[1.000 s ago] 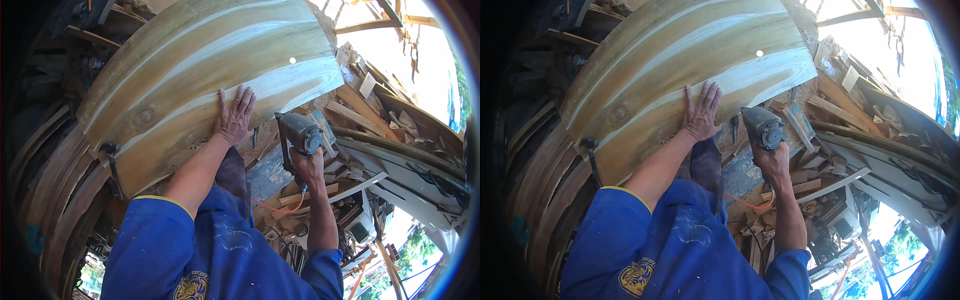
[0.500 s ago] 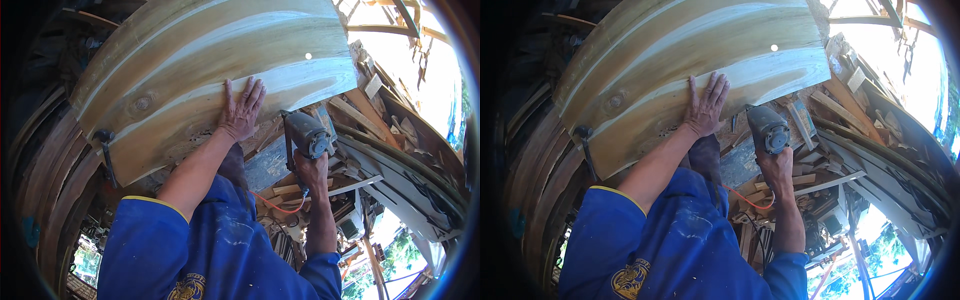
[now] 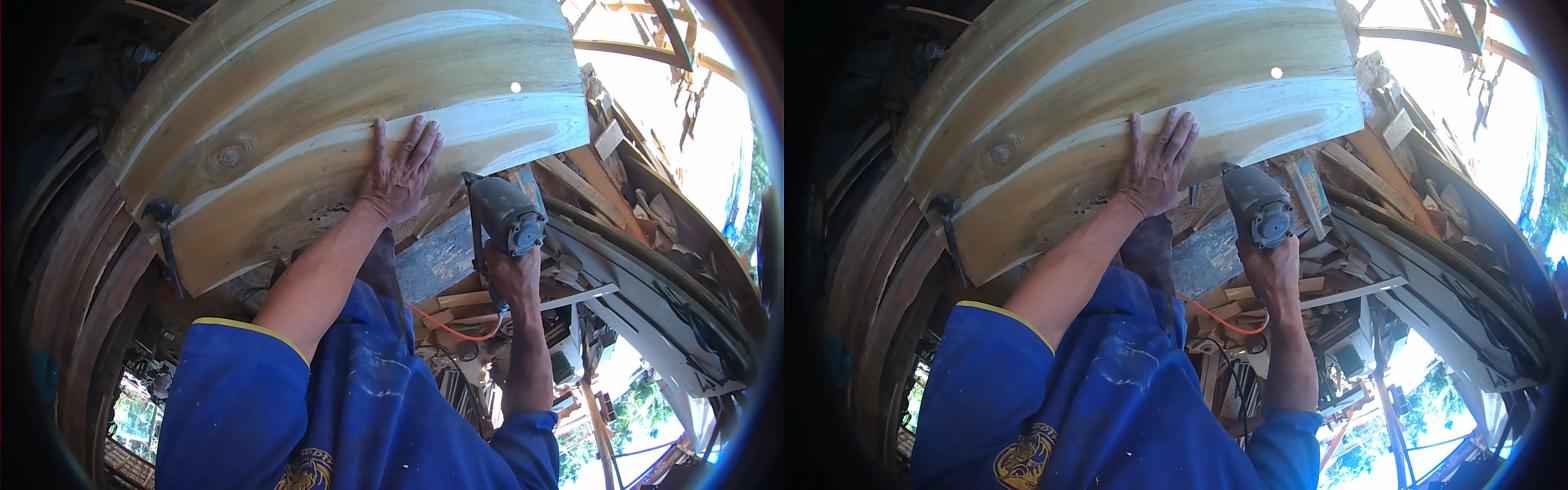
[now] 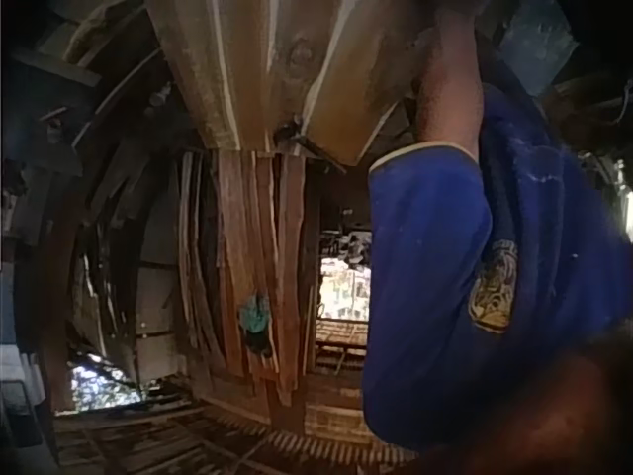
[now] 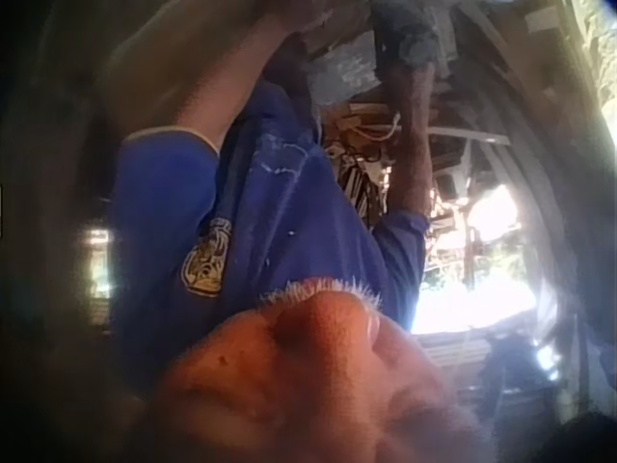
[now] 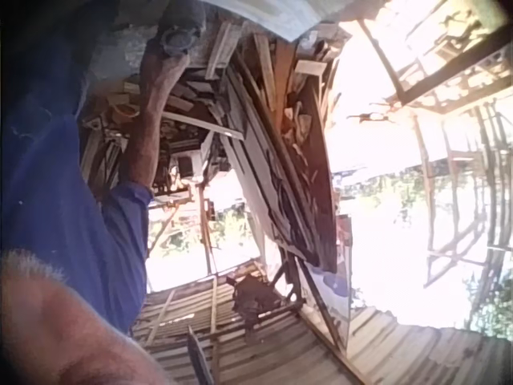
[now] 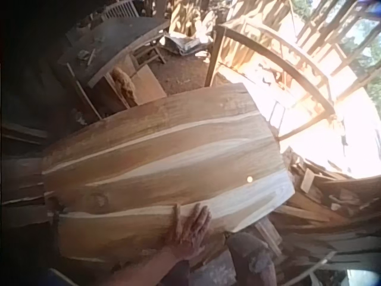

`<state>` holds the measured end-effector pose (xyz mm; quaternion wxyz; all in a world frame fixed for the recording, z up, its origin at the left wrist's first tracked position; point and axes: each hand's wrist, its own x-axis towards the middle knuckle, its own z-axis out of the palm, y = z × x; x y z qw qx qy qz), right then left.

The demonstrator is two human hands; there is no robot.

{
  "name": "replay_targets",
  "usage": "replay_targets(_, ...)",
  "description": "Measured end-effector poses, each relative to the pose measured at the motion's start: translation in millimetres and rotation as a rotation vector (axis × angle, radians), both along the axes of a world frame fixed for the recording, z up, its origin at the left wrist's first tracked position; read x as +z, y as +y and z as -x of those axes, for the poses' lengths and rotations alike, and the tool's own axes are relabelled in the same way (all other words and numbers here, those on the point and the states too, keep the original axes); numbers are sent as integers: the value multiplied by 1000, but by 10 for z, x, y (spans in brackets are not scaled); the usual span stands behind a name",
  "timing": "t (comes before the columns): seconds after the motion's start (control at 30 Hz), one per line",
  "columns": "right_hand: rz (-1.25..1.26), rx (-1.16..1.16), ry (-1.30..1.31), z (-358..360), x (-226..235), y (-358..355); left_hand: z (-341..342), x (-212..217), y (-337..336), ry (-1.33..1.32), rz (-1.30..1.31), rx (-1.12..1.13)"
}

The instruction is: The person assembles a curved wooden board onto a frame using a nail gun and a hammer, marking positions with a pencil. The person later retrieves a small item from a wooden cabinet.

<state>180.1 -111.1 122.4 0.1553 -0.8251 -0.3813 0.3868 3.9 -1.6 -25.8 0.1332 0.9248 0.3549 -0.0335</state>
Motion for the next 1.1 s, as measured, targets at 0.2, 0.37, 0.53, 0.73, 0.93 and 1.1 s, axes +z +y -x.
replay_targets(0.2,88,-40,22,26,93,113,-5,3,4,-5,2,0)
replay_targets(0.37,104,-58,13,62,122,156,10,13,9,-14,18,2)
replay_targets(0.53,104,-37,20,53,109,160,13,17,10,-34,23,2)
replay_targets(0.73,203,-40,19,61,137,158,3,4,23,-20,12,-6)
replay_targets(0.93,173,-129,55,90,134,193,1,-21,10,-21,-15,-7)
replay_targets(1.1,209,-196,85,119,141,205,9,-17,8,-10,-2,-8)
